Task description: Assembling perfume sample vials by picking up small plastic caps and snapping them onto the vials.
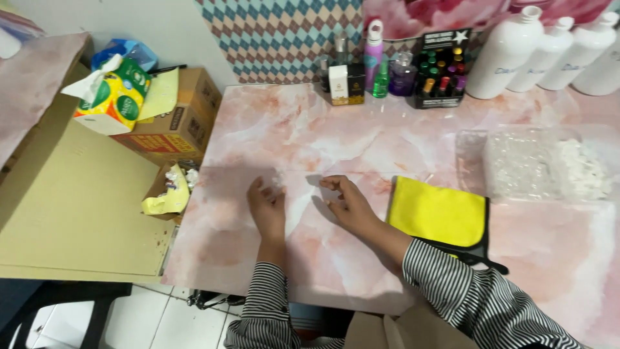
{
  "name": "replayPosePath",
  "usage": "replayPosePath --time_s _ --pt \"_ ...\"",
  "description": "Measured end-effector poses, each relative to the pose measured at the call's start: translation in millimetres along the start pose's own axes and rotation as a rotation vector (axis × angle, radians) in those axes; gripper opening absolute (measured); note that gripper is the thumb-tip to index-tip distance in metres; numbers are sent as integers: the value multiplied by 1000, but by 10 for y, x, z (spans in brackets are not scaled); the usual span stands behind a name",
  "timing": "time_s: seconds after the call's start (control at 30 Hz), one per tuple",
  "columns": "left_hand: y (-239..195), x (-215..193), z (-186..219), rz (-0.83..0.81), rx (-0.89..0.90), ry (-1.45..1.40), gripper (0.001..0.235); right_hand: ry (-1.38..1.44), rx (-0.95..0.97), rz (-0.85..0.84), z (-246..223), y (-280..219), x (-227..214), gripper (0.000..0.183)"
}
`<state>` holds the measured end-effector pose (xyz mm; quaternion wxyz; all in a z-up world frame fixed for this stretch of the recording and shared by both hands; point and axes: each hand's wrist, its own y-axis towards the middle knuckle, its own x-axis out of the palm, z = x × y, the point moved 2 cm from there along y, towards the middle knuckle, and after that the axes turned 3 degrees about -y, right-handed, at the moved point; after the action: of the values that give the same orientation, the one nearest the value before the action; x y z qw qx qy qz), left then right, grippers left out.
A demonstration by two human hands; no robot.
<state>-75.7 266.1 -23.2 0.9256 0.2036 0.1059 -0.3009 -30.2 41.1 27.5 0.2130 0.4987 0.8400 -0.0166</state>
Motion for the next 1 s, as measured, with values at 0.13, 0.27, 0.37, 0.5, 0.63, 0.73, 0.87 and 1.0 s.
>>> replayPosePath --time_s 0.13,0.27,0.37,0.5,0.63,0.73,0.87,1.0 --pt "-281 88 359 37 132 134 63 -73 -76 88 508 -175 -469 39" --pt "-772 701 724 -70 641 57 42 -357 -135 130 737 -436 -1030 27" --pt "-1224 1111 1193 -431 653 -80 37 -573 -177 113 974 -629 -1292 20" --pt "-1767 1673 1183 -794 703 -12 53 -719 -337 128 1219 -866 -1440 16" --pt "-1992 1697 1356 -933 649 150 53 -730 -422 151 1164 -1065 -1611 13" --pt "-2046 1656 1420 -973 646 236 52 -675 -461 120 1251 -1153 -1653 18" --pt "-2053 1658 1564 -1020 631 239 51 -653 -419 73 1241 -1221 -1752 27" --pt "-1995 1770 1978 -1069 581 117 49 -581 -374 174 900 -1164 -2175 10"
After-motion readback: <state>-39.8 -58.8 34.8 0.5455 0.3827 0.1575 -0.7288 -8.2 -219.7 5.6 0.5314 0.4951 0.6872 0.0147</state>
